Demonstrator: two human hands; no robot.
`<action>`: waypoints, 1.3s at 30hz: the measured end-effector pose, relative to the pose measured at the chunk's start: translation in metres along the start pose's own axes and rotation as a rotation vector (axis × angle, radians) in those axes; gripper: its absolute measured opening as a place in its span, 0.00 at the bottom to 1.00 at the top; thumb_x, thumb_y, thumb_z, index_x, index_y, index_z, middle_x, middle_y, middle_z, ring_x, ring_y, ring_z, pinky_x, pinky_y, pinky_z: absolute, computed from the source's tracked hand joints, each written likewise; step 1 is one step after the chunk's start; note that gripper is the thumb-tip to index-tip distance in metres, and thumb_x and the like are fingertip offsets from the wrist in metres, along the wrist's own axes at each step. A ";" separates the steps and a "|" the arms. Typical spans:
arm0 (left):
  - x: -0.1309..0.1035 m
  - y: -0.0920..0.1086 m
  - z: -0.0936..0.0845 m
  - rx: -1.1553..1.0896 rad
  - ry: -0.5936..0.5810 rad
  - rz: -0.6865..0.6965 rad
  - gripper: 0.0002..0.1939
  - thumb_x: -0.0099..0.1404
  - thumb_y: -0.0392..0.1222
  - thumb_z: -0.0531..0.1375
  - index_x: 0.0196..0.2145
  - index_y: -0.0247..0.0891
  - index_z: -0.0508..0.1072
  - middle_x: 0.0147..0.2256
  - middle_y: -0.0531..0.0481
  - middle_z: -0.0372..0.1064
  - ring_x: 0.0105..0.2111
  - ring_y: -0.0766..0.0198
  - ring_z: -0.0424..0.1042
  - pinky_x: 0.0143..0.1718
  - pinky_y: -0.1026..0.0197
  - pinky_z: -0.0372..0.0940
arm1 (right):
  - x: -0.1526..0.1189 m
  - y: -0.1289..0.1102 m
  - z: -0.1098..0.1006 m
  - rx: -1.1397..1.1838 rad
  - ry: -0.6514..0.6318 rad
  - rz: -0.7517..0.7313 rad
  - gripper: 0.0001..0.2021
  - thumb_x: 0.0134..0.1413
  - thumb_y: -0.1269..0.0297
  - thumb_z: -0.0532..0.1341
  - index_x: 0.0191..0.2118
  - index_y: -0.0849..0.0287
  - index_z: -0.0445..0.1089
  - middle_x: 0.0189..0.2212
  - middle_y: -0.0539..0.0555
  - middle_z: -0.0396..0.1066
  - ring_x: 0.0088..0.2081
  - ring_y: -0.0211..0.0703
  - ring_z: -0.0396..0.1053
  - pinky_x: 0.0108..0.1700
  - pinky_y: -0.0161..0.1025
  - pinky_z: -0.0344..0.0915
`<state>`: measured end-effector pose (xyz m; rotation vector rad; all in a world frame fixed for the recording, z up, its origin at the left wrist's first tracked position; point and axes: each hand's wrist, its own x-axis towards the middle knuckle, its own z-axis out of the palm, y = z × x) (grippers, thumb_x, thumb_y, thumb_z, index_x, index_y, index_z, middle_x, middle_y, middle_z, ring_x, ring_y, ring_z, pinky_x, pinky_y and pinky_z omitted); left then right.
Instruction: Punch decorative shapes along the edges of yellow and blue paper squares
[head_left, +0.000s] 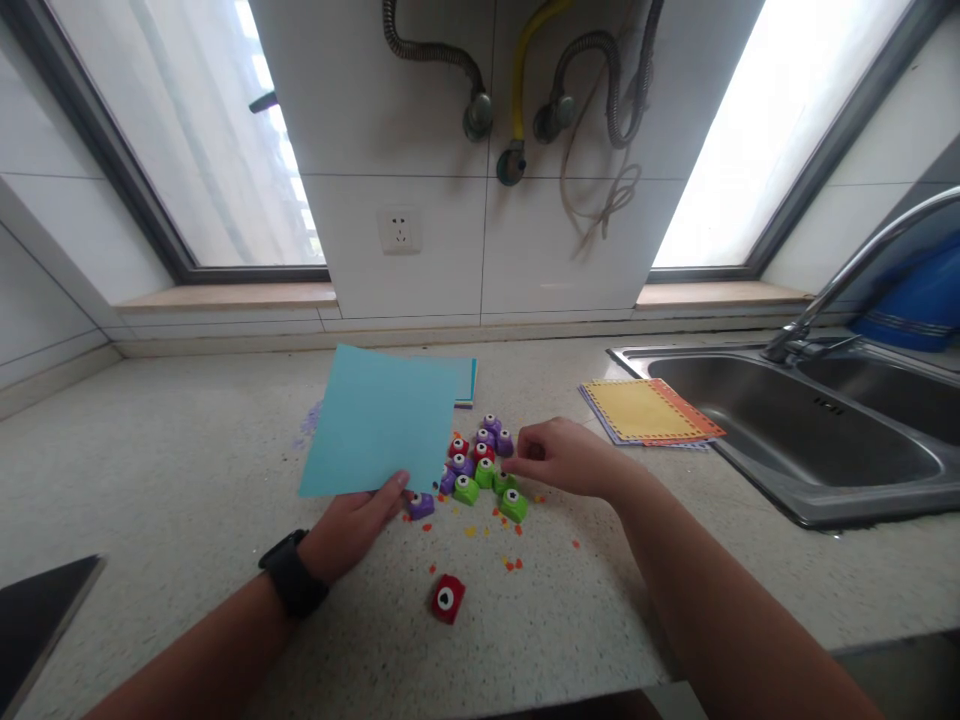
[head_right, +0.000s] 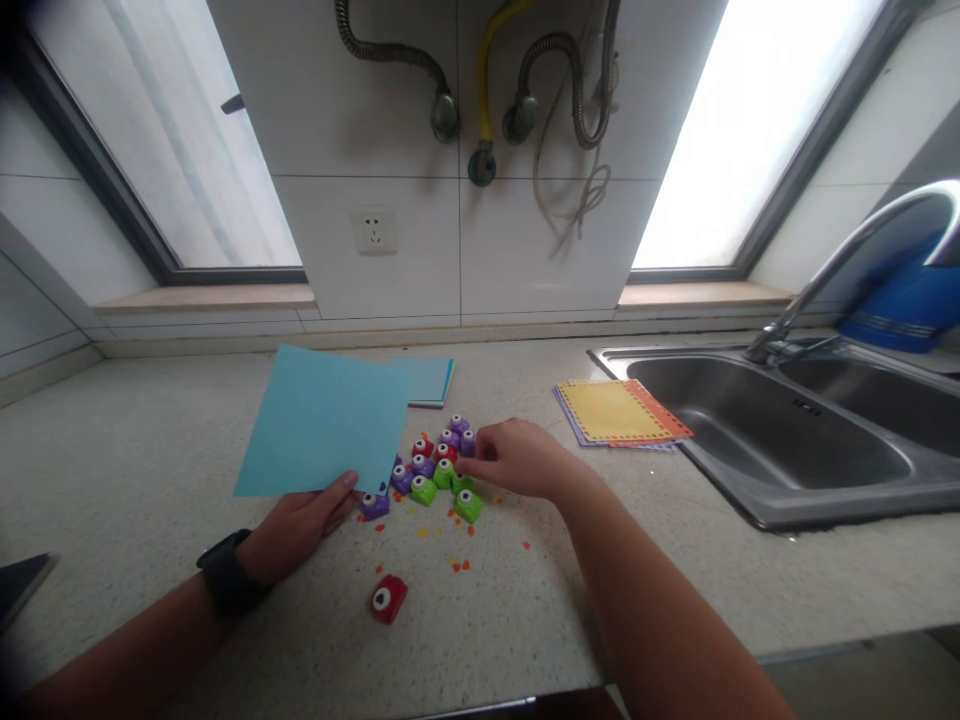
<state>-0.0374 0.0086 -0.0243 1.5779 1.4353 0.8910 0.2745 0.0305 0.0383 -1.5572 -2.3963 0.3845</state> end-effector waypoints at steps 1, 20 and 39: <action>0.000 0.000 0.000 -0.002 0.003 0.000 0.28 0.57 0.69 0.59 0.18 0.42 0.70 0.20 0.48 0.72 0.27 0.54 0.73 0.28 0.60 0.67 | 0.000 0.001 0.001 -0.001 -0.019 -0.007 0.20 0.60 0.44 0.62 0.28 0.56 0.72 0.23 0.51 0.72 0.24 0.39 0.63 0.28 0.39 0.50; 0.000 0.006 -0.002 -0.016 -0.024 0.034 0.28 0.60 0.66 0.58 0.15 0.44 0.61 0.15 0.55 0.58 0.19 0.62 0.60 0.23 0.61 0.60 | 0.023 0.024 0.035 0.064 0.104 0.028 0.13 0.61 0.58 0.63 0.47 0.56 0.75 0.43 0.58 0.76 0.37 0.45 0.71 0.38 0.40 0.63; -0.001 0.013 -0.001 0.011 -0.044 0.022 0.29 0.59 0.69 0.56 0.15 0.45 0.58 0.14 0.55 0.55 0.19 0.62 0.57 0.22 0.60 0.58 | 0.028 0.021 0.043 0.150 0.190 -0.049 0.13 0.63 0.64 0.61 0.52 0.59 0.73 0.46 0.59 0.71 0.42 0.44 0.70 0.47 0.42 0.65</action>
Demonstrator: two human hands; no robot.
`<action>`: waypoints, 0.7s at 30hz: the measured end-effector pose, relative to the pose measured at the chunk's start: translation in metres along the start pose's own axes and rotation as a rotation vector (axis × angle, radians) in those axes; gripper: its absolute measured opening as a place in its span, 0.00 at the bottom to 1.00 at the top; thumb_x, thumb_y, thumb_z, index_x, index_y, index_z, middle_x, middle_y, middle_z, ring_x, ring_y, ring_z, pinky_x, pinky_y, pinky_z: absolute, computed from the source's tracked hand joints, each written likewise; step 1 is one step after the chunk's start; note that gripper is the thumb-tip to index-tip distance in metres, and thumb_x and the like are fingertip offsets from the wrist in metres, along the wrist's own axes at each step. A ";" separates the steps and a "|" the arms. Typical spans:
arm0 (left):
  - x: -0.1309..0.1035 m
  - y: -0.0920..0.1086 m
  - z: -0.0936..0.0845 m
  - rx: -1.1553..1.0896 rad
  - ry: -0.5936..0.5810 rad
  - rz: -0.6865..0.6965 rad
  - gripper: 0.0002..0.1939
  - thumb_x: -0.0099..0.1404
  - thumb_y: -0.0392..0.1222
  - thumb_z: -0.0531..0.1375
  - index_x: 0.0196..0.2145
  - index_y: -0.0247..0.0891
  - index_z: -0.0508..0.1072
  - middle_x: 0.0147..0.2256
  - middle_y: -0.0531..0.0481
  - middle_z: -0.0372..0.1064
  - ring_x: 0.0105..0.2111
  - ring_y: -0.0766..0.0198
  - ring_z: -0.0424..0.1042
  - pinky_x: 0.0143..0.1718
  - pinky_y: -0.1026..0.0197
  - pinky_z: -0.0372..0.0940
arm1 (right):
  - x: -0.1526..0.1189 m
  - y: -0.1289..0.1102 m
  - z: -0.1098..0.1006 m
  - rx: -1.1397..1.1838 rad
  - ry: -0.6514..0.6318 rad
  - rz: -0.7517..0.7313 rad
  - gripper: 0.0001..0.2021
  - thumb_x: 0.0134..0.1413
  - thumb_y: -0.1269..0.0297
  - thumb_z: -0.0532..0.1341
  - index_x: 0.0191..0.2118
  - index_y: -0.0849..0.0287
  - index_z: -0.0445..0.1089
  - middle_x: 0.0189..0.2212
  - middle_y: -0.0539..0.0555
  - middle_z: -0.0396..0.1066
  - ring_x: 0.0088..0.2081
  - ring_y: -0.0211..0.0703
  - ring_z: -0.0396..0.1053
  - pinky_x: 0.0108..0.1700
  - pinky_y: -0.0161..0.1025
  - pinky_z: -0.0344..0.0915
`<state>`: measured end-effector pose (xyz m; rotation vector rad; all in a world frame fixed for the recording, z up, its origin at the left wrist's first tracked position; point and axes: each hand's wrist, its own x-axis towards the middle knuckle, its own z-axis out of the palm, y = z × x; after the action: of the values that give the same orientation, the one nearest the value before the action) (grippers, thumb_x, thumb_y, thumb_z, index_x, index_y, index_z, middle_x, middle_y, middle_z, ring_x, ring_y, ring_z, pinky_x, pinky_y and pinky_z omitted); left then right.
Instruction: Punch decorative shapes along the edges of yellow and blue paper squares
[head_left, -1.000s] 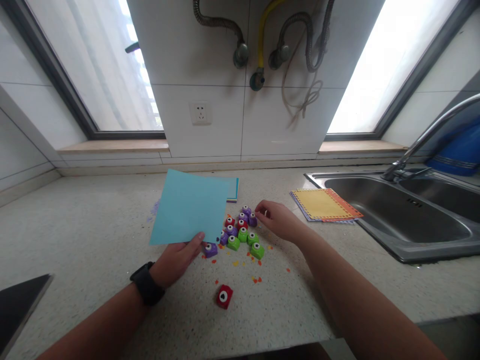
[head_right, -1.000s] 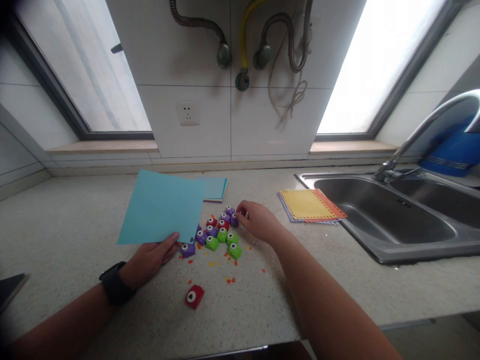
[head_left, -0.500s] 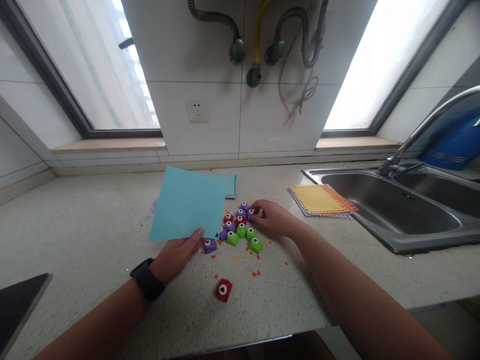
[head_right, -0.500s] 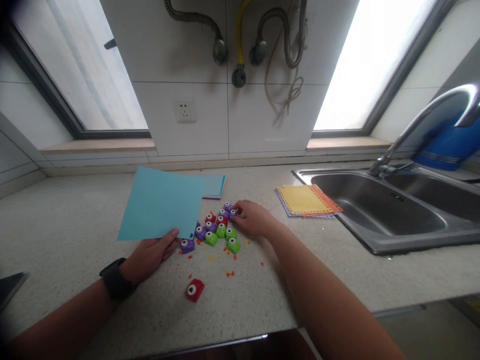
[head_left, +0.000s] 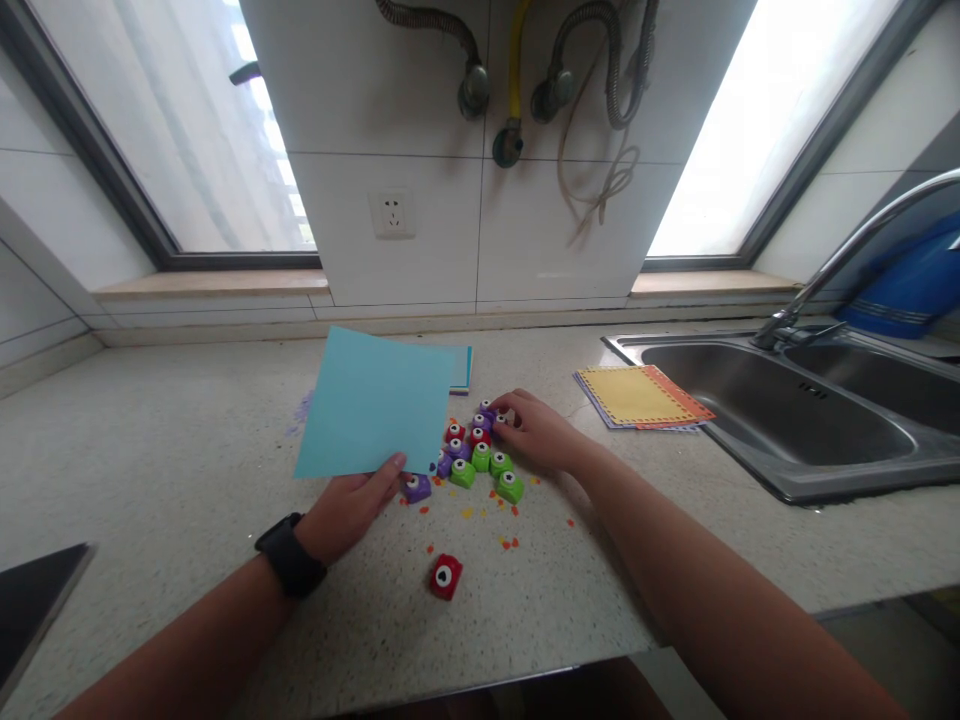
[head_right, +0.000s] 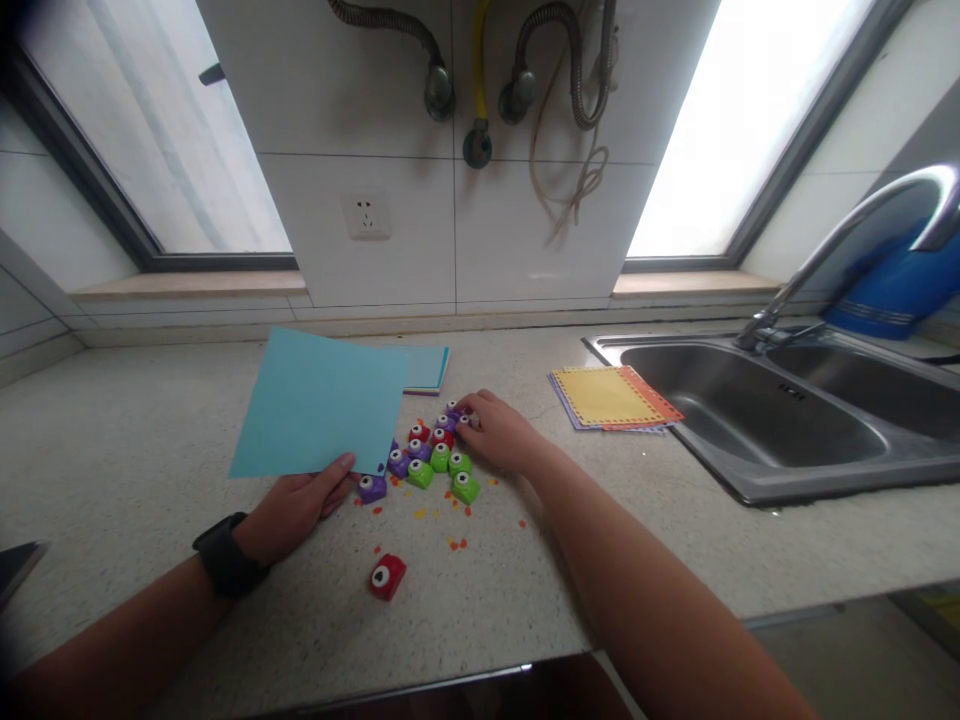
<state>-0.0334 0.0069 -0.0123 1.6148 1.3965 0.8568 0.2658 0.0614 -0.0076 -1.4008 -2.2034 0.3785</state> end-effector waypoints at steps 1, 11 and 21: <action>0.000 0.000 0.000 0.002 0.001 -0.002 0.29 0.59 0.69 0.56 0.15 0.45 0.58 0.14 0.55 0.55 0.19 0.62 0.57 0.22 0.60 0.58 | 0.000 -0.001 0.000 0.001 -0.005 -0.015 0.13 0.63 0.64 0.61 0.52 0.59 0.73 0.46 0.60 0.71 0.43 0.45 0.70 0.48 0.42 0.65; 0.003 -0.007 -0.002 0.025 -0.097 -0.002 0.28 0.66 0.64 0.53 0.16 0.45 0.55 0.17 0.58 0.50 0.21 0.64 0.52 0.27 0.59 0.55 | 0.007 -0.001 0.007 -0.071 -0.060 -0.075 0.17 0.67 0.58 0.60 0.56 0.57 0.75 0.46 0.61 0.70 0.48 0.49 0.70 0.54 0.45 0.64; 0.001 -0.003 0.001 -0.026 -0.081 -0.037 0.30 0.67 0.65 0.51 0.16 0.45 0.53 0.16 0.59 0.48 0.19 0.64 0.51 0.25 0.59 0.52 | 0.006 -0.012 -0.004 0.173 0.123 0.034 0.09 0.64 0.58 0.63 0.45 0.55 0.72 0.39 0.56 0.77 0.41 0.47 0.72 0.46 0.46 0.66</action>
<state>-0.0340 0.0084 -0.0158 1.5816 1.3500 0.7764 0.2570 0.0612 0.0025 -1.3338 -2.0003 0.4702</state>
